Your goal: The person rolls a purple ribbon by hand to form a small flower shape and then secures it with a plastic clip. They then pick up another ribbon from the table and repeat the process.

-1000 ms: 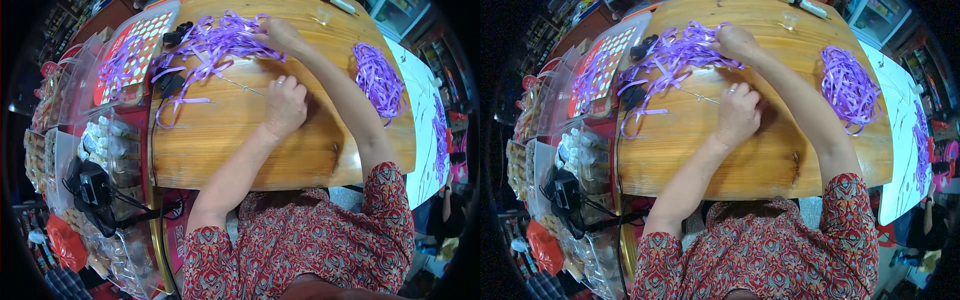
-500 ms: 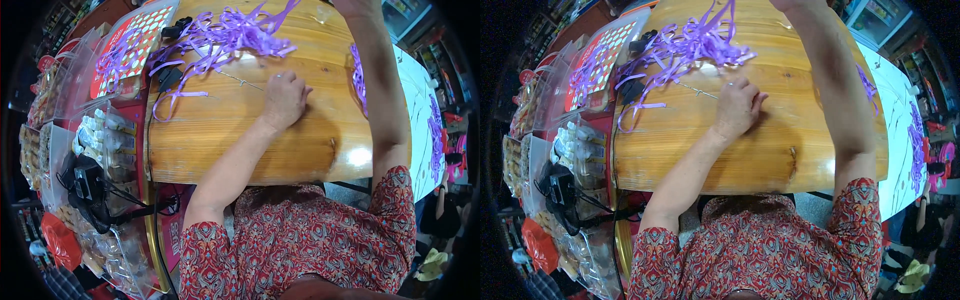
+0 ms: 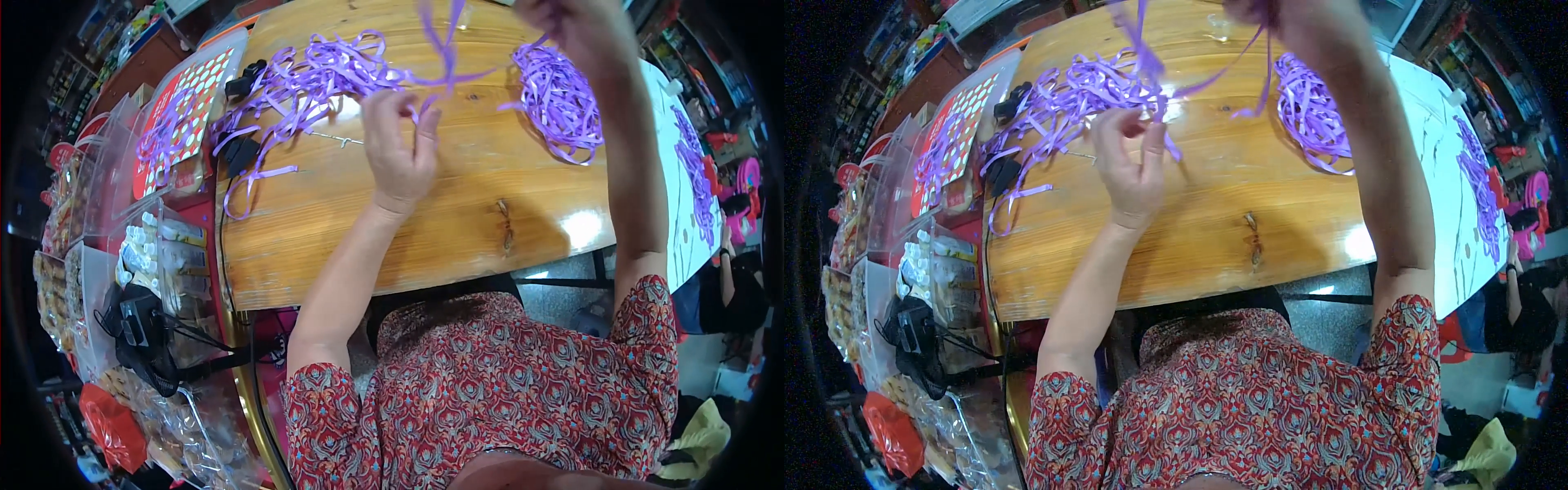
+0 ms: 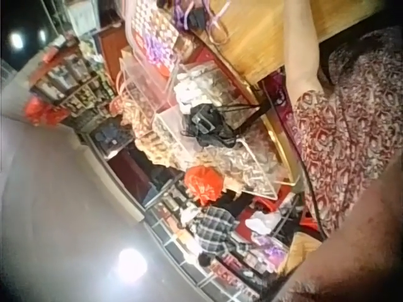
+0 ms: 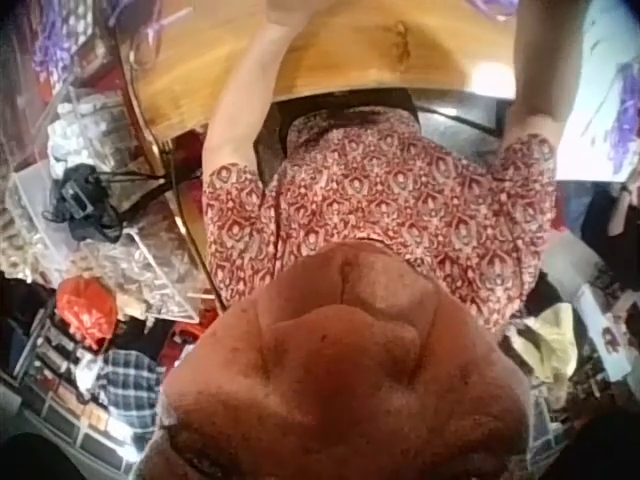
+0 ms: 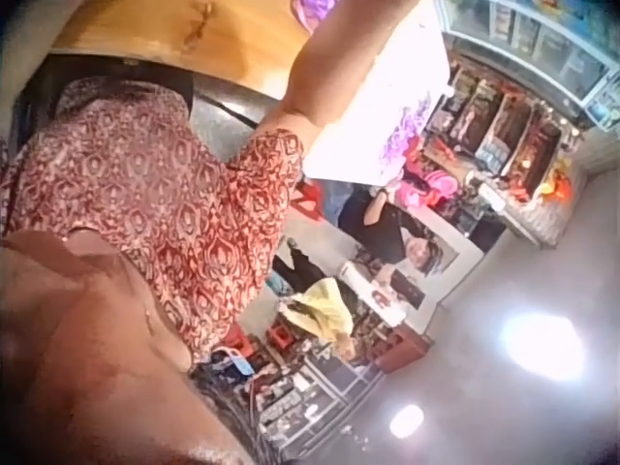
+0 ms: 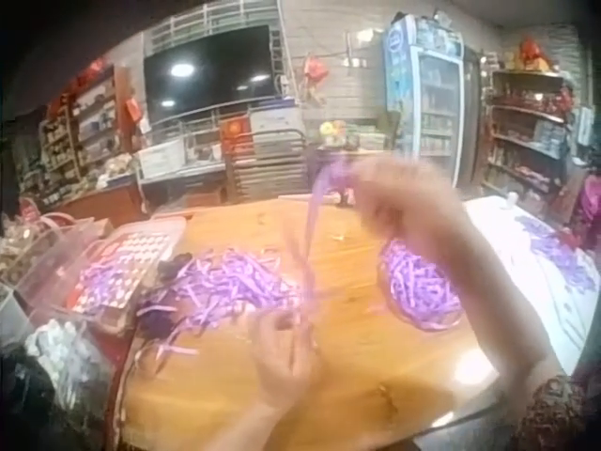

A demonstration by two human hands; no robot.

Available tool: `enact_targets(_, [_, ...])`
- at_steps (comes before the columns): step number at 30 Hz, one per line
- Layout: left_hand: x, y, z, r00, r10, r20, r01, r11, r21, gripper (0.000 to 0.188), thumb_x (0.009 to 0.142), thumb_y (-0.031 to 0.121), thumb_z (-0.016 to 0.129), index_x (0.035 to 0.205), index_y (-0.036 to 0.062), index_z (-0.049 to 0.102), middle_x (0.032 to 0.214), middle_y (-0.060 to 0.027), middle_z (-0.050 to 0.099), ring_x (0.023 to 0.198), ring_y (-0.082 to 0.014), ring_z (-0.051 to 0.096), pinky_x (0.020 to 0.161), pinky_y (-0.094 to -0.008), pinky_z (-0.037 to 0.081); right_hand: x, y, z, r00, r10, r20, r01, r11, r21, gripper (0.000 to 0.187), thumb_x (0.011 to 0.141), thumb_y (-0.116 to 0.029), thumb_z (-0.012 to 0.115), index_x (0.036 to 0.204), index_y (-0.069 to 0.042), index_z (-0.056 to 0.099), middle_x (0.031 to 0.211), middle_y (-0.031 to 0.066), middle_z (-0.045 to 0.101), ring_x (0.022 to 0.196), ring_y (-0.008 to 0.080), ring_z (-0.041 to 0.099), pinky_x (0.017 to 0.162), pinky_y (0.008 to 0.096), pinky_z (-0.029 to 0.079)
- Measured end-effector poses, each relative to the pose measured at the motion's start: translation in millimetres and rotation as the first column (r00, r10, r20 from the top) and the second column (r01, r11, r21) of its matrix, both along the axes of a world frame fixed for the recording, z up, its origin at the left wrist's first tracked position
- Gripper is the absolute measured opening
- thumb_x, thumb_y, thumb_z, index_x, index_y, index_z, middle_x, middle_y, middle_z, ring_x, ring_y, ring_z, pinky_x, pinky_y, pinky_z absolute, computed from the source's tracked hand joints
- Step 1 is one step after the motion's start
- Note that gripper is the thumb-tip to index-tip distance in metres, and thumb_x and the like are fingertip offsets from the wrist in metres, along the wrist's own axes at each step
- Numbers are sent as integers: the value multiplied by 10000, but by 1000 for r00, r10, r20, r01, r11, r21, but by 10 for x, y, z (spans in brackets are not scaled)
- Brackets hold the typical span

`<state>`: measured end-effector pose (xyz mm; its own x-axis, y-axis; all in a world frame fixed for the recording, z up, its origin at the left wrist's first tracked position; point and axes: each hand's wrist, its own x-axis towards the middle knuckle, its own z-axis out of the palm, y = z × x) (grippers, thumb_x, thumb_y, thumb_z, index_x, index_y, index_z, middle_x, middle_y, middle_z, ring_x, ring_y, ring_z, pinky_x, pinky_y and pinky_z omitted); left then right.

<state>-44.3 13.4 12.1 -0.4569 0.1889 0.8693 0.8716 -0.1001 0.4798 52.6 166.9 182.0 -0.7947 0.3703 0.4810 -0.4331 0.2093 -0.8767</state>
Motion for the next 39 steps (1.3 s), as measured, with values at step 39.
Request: enact_targets(39, [-1827,-969,-137,765,302,568,-335,941,-48,525,703,-46,590,1204,-79,435,1036,-157,502,872,-237,559,766,-304,475,204,473,-663,987,-100,125,129,958,-256,111,850,-105,590,896,-17,639,704,22,583,560,60,454,495,182,324])
